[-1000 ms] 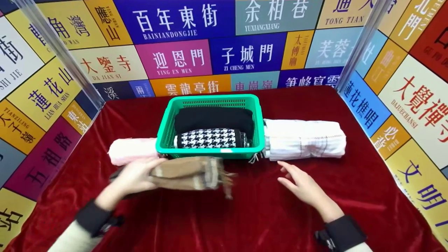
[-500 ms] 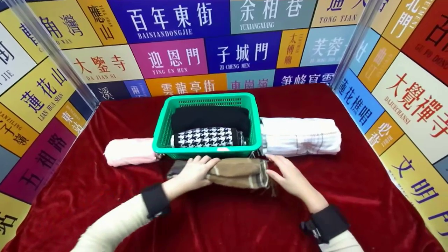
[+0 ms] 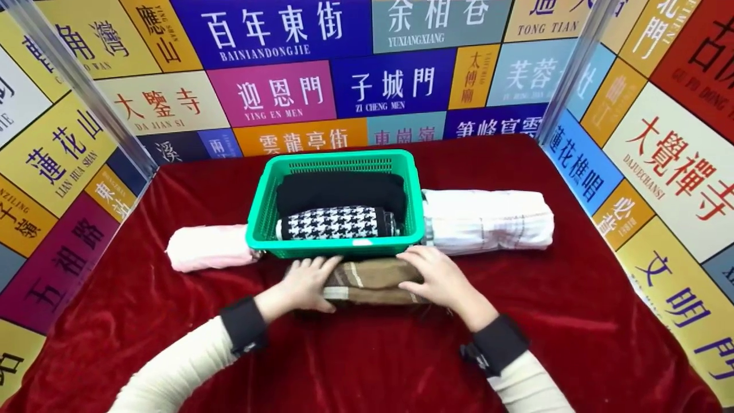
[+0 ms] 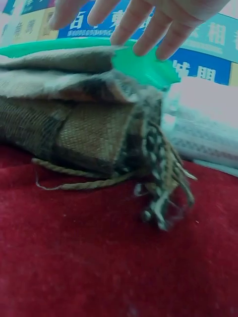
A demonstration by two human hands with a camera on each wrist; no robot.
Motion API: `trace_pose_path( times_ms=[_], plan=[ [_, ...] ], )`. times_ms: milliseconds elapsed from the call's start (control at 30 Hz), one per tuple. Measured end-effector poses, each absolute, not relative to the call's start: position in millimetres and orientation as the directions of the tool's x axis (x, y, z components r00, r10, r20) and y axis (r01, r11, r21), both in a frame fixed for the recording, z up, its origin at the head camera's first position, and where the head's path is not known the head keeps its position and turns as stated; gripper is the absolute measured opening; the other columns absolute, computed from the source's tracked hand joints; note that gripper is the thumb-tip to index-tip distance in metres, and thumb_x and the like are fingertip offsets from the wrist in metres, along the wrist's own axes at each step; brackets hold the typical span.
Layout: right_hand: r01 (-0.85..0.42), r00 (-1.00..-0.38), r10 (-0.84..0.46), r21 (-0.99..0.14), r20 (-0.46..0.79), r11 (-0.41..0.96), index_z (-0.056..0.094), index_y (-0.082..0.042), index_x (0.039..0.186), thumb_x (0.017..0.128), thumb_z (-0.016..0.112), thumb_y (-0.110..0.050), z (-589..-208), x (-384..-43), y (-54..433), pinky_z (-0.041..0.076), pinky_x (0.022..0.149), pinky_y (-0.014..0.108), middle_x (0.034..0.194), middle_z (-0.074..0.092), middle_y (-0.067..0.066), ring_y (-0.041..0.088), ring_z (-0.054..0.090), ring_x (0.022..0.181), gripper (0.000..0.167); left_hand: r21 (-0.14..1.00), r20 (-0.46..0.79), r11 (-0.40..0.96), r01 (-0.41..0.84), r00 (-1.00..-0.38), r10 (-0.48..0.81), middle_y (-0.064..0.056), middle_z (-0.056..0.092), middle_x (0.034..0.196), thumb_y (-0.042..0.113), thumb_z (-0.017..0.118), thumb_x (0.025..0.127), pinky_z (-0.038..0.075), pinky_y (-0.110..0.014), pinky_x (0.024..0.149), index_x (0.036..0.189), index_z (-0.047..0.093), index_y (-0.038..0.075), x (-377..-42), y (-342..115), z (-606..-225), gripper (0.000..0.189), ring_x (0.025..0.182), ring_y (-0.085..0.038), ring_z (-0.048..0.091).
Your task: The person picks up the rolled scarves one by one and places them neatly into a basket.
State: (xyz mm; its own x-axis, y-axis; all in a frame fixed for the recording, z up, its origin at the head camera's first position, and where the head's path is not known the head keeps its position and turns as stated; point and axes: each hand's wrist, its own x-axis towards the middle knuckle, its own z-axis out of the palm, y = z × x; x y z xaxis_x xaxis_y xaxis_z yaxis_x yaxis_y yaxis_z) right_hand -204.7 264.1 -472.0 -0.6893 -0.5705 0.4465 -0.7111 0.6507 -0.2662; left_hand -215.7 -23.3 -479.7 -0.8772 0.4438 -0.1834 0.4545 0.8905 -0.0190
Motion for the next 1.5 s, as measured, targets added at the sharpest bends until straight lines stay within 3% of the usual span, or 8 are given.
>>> trace_pose_path(
  times_ms=[233,367,533,667,933,1200,1500],
  plan=[
    [-0.756,-0.654,-0.73,-0.19,0.197,0.627,0.053,-0.003,0.125,0.071,0.073,-0.037,-475.8,-219.5,251.1,0.04,0.094,0.047,0.123,0.053,0.017,0.033,0.049,0.113,0.068,0.0,-0.162,0.903,0.429,-0.891,0.424,-0.013,0.051,0.114,0.054,0.079,0.053,0.043,-0.045,0.081,0.134,0.033,0.017,-214.4,-61.5,-481.8,0.1,0.1,-0.031,0.051],
    [-0.745,-0.661,-0.746,-0.188,0.082,0.64,0.043,-0.004,0.135,0.067,0.074,-0.042,-481.7,-225.0,253.1,0.036,0.095,0.05,0.131,0.047,0.019,0.036,0.045,0.118,0.083,0.035,-0.15,0.91,0.414,-0.898,0.414,-0.014,0.053,0.109,0.048,0.08,0.054,0.046,-0.043,0.075,0.131,0.036,0.015,-213.4,-72.2,-486.4,0.095,0.094,-0.032,0.055],
    [-0.713,-0.684,-0.729,-0.231,0.019,0.662,0.038,-0.006,0.138,0.064,0.077,-0.039,-490.8,-229.8,264.2,0.036,0.096,0.05,0.134,0.043,0.02,0.036,0.042,0.12,0.09,0.082,-0.187,0.916,0.392,-0.897,0.401,-0.015,0.055,0.1,0.039,0.08,0.056,0.048,-0.042,0.069,0.126,0.037,0.014,-213.5,-74.4,-487.7,0.086,0.088,-0.033,0.058],
    [-0.686,-0.711,-0.702,-0.261,0.042,0.679,0.038,-0.006,0.137,0.062,0.079,-0.031,-503.7,-231.8,275.6,0.041,0.09,0.049,0.127,0.046,0.019,0.034,0.046,0.112,0.088,0.129,-0.225,0.926,0.356,-0.899,0.377,-0.016,0.055,0.097,0.033,0.08,0.058,0.05,-0.042,0.066,0.121,0.037,0.013,-214.6,-71.3,-488.3,0.079,0.086,-0.033,0.06],
    [-0.727,-0.68,-0.711,-0.294,0.18,0.621,0.047,-0.006,0.126,0.059,0.07,-0.017,-522.6,-236.5,278.1,0.043,0.079,0.044,0.107,0.053,0.013,0.026,0.05,0.095,0.072,0.21,-0.222,0.923,0.321,-0.904,0.365,-0.016,0.062,0.09,0.026,0.082,0.057,0.051,-0.04,0.065,0.106,0.037,0.008,-213.8,-67.6,-498.0,0.068,0.082,-0.031,0.062],
    [-0.643,-0.738,-0.661,-0.442,0.138,0.625,0.049,-0.007,0.124,0.059,0.071,-0.008,-522.3,-239.8,277.9,0.045,0.079,0.041,0.109,0.055,0.011,0.023,0.054,0.095,0.068,0.295,-0.173,0.9,0.321,-0.908,0.381,-0.017,0.062,0.086,0.019,0.082,0.057,0.05,-0.041,0.065,0.106,0.037,0.006,-210.8,-68.7,-500.1,0.067,0.079,-0.032,0.062],
    [-0.626,-0.759,-0.618,-0.489,0.204,0.607,0.053,-0.015,0.122,0.058,0.075,-0.009,-508.5,-230.7,276.7,0.045,0.082,0.04,0.109,0.058,0.002,0.017,0.054,0.097,0.068,0.301,-0.125,0.903,0.306,-0.927,0.355,-0.015,0.064,0.087,0.017,0.081,0.055,0.048,-0.042,0.058,0.102,0.044,0.011,-208.9,-73.2,-483.5,0.06,0.078,-0.032,0.062]
  ],
)
